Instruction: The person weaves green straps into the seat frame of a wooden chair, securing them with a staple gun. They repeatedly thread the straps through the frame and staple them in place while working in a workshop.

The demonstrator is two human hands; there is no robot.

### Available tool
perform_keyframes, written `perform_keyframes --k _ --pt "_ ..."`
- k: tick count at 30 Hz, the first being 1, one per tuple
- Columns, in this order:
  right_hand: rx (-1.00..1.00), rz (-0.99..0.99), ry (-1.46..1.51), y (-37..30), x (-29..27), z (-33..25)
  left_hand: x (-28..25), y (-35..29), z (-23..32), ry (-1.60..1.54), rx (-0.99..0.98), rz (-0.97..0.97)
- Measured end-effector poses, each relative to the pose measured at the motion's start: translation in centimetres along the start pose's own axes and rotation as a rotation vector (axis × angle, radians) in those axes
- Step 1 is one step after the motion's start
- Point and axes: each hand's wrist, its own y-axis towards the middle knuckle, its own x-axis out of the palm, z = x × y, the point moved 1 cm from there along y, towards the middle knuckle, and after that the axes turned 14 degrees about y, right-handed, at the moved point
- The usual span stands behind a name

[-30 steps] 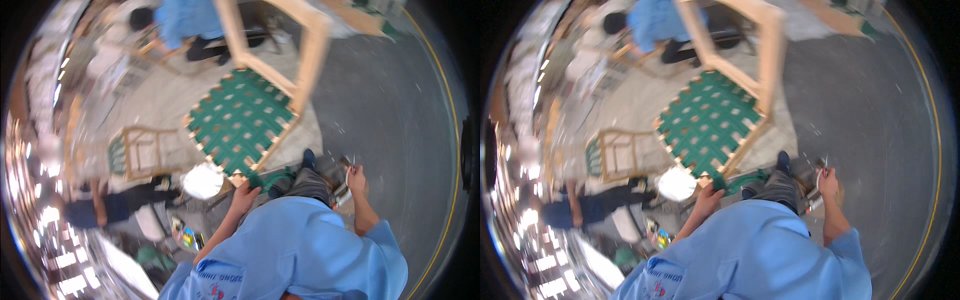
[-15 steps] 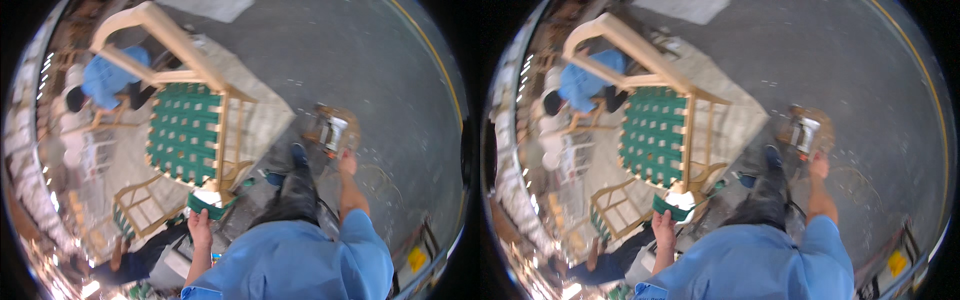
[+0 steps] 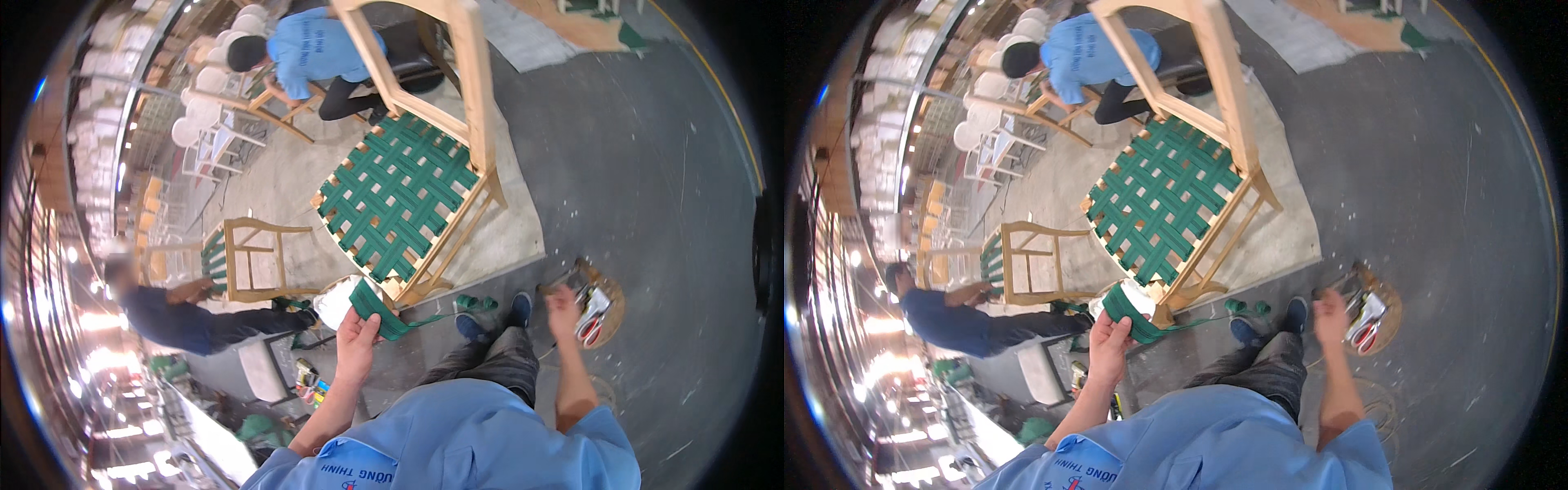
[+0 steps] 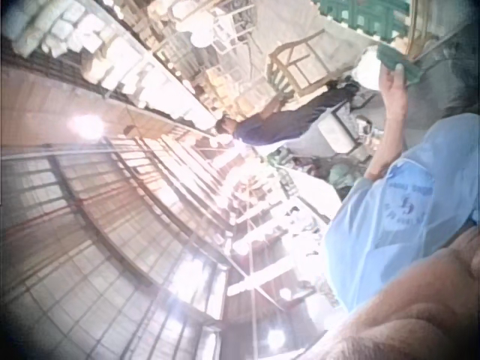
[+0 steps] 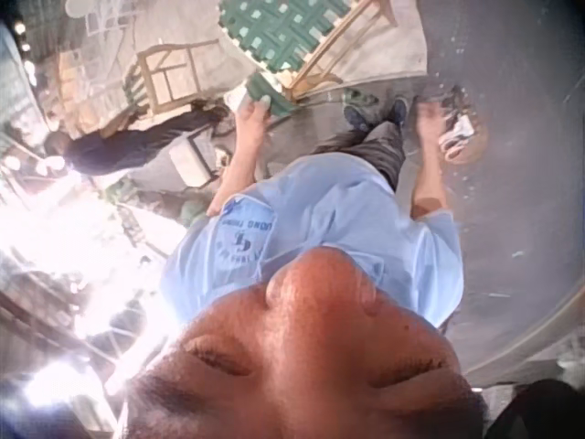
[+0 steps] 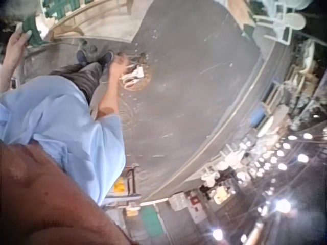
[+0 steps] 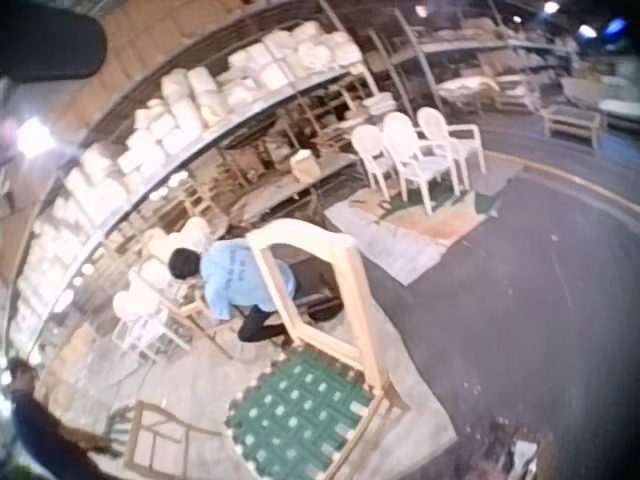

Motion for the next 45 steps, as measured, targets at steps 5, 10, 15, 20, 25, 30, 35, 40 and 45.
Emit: perform_keyframes --k 5,10,15,20,25,30,35,40,45 --pt "-0.338 -1.153 0.098 -7.6 16.4 -19.4 0.5 -1.5 -1.1 -0.069 0.089 0.038" --pt "0.106 -1.465 0.056 -9.0 20.5 -22.8 1.6 1.1 1.0 -0.151 0.188 -0.016" --pt "0.457 -0.904 0.323 -5.6 20.5 -22.0 -4.8 2.9 -3.2 -0.17 0.034 0.175" --pt "-0.029 -0.191 0.569 6.5 19.8 -28.0 -12.4 8.1 -10.2 -0.201 -0.281 0.22" --pt "-0.395 0.07 0.642 12.6 22.1 -37.5 -13.6 16.5 -15.0 -0.192 -0.652 0.081" --pt "-0.393 0.25 0.62 12.5 29.2 -39.1 -14.1 21.0 -16.7 -0.429 -0.607 -0.153" --pt "-0.44 0.253 0.483 12.6 29.0 -40.0 -12.8 21.8 -18.0 -0.582 -0.525 -0.106" --pt "-0.432 0.166 0.285 14.3 30.4 -41.5 -12.1 22.1 -17.9 -0.585 -0.551 0.007" --pt "-0.368 0.115 0.248 18.8 33.4 -42.6 -7.2 21.0 -17.7 -0.736 -0.477 0.081"
